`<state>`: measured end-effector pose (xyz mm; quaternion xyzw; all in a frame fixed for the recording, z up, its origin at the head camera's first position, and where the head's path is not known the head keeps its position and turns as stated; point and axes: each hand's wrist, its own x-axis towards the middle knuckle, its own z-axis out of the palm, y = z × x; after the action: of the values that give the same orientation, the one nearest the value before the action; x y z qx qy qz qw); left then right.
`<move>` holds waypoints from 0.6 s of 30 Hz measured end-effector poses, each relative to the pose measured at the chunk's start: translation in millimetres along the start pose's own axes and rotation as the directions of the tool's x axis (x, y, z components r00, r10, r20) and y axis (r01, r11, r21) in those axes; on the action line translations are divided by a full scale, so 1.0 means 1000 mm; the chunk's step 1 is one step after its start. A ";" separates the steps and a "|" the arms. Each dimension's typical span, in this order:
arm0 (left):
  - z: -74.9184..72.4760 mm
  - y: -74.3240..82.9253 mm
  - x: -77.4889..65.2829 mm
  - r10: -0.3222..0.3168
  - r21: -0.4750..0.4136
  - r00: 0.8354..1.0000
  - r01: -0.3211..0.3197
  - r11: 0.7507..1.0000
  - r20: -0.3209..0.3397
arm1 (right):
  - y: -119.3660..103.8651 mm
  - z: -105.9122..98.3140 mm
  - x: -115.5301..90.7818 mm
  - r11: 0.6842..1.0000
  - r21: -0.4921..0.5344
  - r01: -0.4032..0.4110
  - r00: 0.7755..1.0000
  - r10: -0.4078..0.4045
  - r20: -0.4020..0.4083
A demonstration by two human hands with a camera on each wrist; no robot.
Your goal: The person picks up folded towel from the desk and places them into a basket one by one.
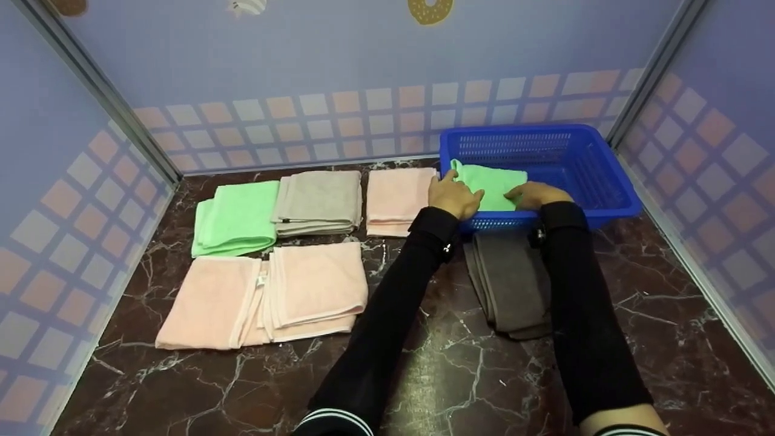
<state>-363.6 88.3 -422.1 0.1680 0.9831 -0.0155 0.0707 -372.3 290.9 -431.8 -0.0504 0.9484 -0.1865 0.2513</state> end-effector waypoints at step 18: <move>0.006 -0.026 -0.008 0.163 -0.252 0.968 -0.209 0.945 -0.191 | -0.009 0.004 -0.002 0.981 -0.191 0.037 0.778 -0.148 -0.611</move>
<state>-364.1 60.6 -426.2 0.2498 0.9581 0.1398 0.0113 -369.0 281.3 -430.7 -0.0537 0.9867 -0.1241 -0.0904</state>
